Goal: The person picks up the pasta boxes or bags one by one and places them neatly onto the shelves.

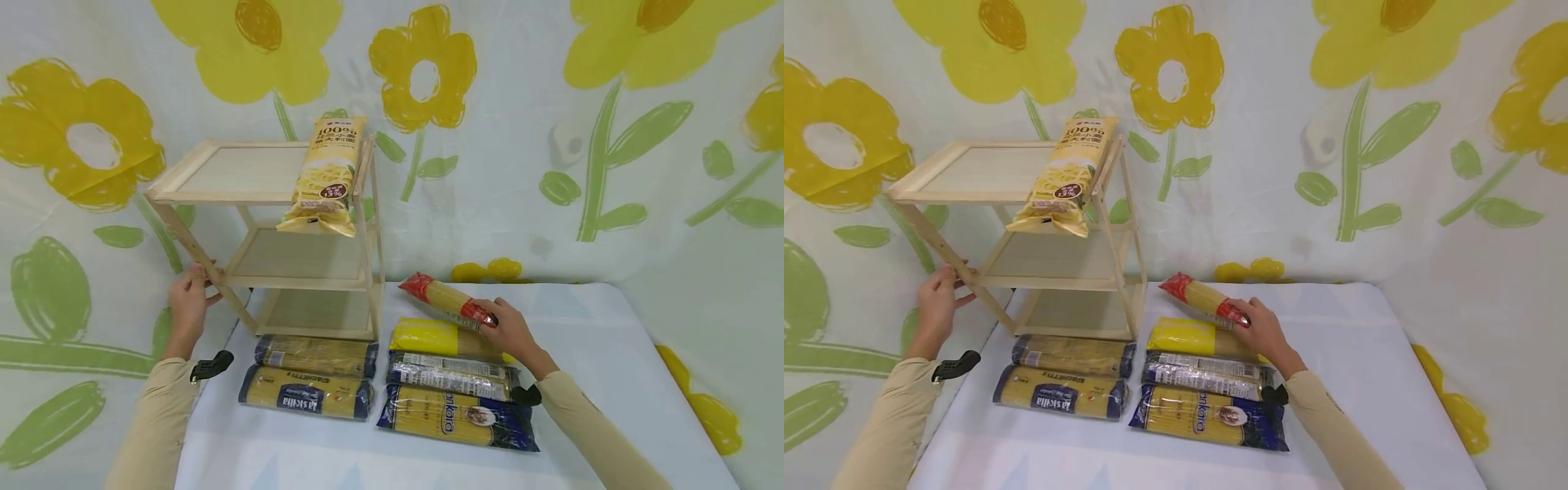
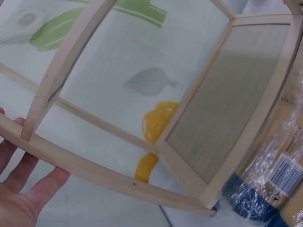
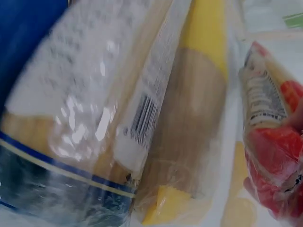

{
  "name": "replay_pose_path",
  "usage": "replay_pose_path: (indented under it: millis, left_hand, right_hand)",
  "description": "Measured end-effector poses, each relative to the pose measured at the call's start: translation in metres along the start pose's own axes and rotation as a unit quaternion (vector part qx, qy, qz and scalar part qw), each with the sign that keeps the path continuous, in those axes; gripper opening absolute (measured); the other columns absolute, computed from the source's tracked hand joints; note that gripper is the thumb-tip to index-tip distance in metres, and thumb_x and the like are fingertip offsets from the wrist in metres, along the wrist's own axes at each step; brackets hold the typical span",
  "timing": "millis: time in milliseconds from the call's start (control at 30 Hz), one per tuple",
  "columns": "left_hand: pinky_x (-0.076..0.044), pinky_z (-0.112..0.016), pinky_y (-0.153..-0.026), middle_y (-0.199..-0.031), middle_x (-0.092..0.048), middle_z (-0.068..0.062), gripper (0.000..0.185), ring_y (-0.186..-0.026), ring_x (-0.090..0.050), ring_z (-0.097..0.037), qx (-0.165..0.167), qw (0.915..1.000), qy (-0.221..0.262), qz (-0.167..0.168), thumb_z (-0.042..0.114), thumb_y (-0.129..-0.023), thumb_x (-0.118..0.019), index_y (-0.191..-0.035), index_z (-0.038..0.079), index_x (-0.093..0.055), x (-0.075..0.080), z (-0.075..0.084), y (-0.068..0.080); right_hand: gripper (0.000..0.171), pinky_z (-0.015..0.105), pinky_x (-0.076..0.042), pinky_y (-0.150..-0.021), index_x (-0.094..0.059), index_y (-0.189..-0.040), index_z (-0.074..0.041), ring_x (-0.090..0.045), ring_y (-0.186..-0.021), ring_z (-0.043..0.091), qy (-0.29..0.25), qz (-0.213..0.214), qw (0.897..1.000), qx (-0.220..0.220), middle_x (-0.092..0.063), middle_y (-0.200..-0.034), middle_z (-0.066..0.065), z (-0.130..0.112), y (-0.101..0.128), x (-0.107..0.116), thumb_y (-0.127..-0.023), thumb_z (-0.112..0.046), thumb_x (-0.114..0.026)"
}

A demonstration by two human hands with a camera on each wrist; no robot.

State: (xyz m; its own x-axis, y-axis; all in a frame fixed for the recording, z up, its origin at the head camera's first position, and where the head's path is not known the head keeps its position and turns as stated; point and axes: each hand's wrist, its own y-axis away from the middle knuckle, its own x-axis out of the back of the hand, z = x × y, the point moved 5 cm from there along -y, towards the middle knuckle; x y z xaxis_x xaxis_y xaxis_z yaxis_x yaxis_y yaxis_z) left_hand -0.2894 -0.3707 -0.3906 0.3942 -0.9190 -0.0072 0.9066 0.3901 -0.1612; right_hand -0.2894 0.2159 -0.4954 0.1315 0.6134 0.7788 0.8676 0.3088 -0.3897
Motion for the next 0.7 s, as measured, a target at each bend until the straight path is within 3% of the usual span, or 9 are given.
replay_pose_path:
  millis: [433, 700]
  left_hand:
    - [-0.055, -0.019, -0.066, -0.114, -0.055, -0.006, 0.044, -0.094, -0.055, -0.008, -0.002, 0.9998, 0.001, -0.019, 0.040, -0.096, -0.046, -0.119, 0.008, -0.065, 0.001, 0.001, 0.001]
    - [-0.055, -0.019, -0.066, -0.111, -0.055, 0.005, 0.043, -0.094, -0.054, -0.008, 0.003, 0.9998, 0.007, -0.017, 0.037, -0.097, -0.046, -0.120, 0.007, -0.065, 0.001, 0.003, 0.002]
  right_hand:
    - [0.045, 0.024, -0.040, -0.043, -0.064, -0.121, -0.007, -0.045, -0.061, 0.015, -0.029, 0.106, 0.993, -0.037, -0.054, -0.085, 0.011, -0.046, 0.024, 0.053, -0.076, 0.000, -0.066]
    - [0.045, 0.024, -0.045, -0.046, -0.066, -0.117, -0.007, -0.052, -0.067, 0.018, -0.042, 0.160, 0.986, -0.018, -0.059, -0.088, 0.012, -0.080, 0.020, 0.090, -0.074, 0.005, -0.069]
